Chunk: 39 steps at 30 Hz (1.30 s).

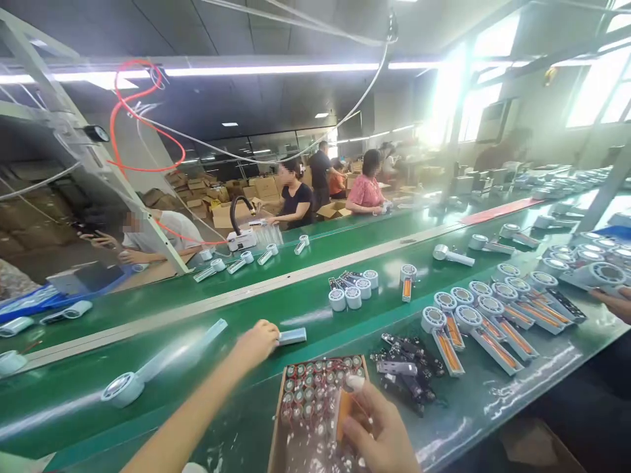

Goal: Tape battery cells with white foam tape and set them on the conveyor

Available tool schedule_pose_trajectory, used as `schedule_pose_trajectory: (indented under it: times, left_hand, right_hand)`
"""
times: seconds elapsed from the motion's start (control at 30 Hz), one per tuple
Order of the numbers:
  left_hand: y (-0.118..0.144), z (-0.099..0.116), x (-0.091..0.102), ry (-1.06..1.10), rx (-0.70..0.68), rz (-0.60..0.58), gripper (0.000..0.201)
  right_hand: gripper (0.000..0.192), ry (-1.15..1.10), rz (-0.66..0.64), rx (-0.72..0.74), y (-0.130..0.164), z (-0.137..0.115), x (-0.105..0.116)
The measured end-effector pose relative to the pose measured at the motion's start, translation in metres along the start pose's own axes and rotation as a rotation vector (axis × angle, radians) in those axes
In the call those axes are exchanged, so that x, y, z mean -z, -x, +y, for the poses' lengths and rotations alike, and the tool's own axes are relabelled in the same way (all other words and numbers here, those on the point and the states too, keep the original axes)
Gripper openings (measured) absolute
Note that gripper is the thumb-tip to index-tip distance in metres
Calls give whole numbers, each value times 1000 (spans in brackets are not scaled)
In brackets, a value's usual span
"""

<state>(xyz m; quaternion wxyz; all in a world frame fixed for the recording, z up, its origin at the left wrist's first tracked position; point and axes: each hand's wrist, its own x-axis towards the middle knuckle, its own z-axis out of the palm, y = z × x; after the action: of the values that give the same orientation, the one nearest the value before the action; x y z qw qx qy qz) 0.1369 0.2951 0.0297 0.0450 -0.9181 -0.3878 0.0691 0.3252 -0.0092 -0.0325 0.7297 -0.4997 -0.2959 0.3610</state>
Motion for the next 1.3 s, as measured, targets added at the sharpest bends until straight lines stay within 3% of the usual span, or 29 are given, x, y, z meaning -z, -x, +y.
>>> schedule_pose_trajectory:
  times: [0.17,0.3,0.47,0.57,0.63,0.8,0.93,1.07,1.3]
  left_hand:
    - [-18,31,-4,1,63,-127,20]
    - [-27,32,8,67,52,-164,14]
    - [-24,25,16,244,-59,-210,17]
    - [-23,21,13,347,-88,-188,23]
    - [-23,21,8,392,-82,-153,28]
    - [-25,29,-3,394,-40,-90,25]
    - [-27,37,-7,381,2,-66,22]
    - [-31,44,-6,383,26,-69,25]
    - [-46,53,1,330,58,-33,27]
  right_hand:
    - [66,2,-92,1,-1,5,6]
    - [63,-134,-65,-30,-1,12,8]
    - [58,-111,-258,-9,-35,-16,17]
    - [58,125,-346,162,-86,-34,6]
    - [54,439,-446,298,-124,-33,-12]
    - [42,782,-698,350,-186,-7,-58]
    - [33,1031,-859,436,-195,6,-68]
    - [40,1213,-949,489,-190,8,-61]
    - [40,1521,-875,445,-194,-10,-72]
